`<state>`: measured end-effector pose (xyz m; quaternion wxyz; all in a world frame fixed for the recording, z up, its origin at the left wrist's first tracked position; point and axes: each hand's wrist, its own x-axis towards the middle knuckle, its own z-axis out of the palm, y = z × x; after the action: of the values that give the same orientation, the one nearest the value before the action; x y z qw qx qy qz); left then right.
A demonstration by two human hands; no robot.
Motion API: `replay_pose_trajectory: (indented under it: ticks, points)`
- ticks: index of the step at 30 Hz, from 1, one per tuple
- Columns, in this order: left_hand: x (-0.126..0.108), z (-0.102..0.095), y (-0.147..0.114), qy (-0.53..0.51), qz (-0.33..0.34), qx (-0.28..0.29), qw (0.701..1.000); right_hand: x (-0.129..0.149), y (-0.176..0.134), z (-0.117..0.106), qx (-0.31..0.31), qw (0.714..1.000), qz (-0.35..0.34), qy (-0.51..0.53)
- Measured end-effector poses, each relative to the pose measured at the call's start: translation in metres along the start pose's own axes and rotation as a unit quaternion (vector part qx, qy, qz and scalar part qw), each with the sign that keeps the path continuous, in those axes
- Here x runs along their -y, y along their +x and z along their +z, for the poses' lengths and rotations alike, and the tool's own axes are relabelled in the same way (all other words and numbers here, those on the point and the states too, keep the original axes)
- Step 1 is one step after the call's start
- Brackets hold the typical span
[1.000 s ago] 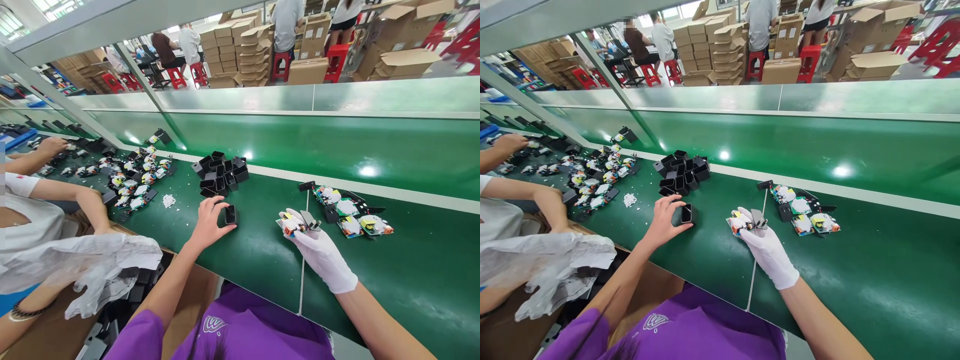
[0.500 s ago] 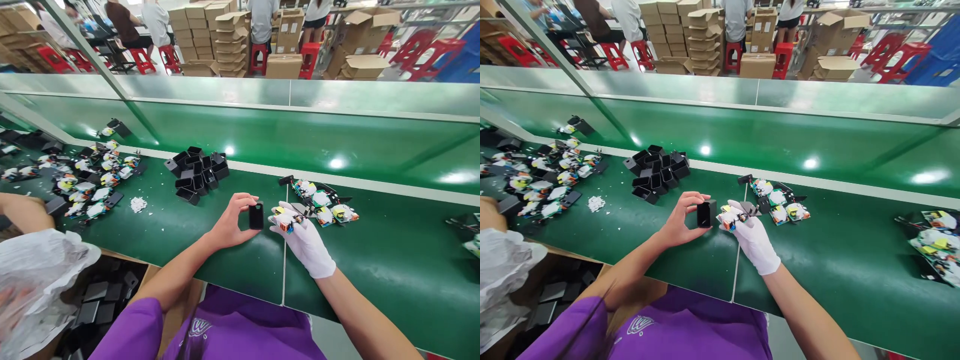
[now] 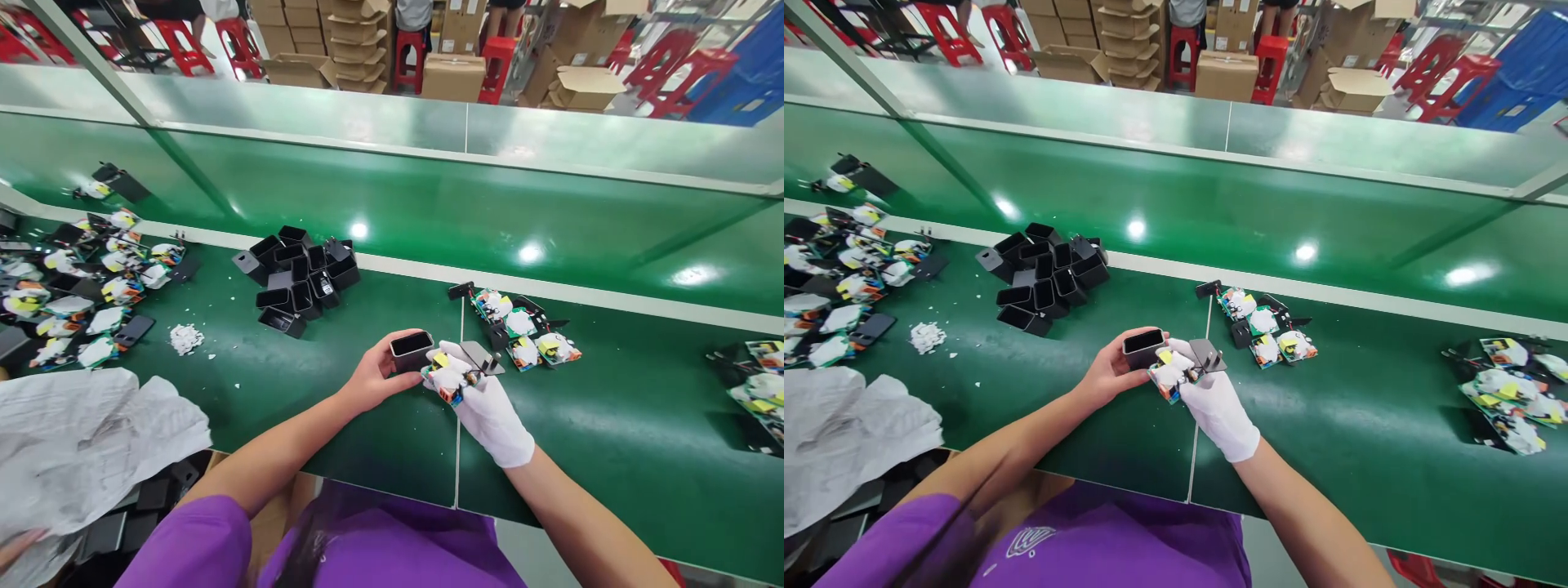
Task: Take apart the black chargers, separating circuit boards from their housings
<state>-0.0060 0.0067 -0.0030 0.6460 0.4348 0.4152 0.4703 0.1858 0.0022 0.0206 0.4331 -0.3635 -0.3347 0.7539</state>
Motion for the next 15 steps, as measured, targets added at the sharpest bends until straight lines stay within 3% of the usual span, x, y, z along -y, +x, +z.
replay_pose_trajectory:
  ticks: [5, 9, 15]
  points:
    - [-0.005, -0.003, -0.001, 0.002, -0.010, 0.006, 1.000, 0.002, -0.003, -0.009, -0.020, 0.999, -0.017, -0.029]
    - [-0.002, -0.004, -0.003, -0.008, -0.019, 0.074, 0.997, 0.006, -0.004, -0.015, -0.035, 0.998, -0.041, -0.039]
    - [0.004, -0.003, -0.004, 0.004, -0.037, 0.154, 0.987, 0.000, -0.003, -0.023, -0.009, 0.993, -0.050, -0.107]
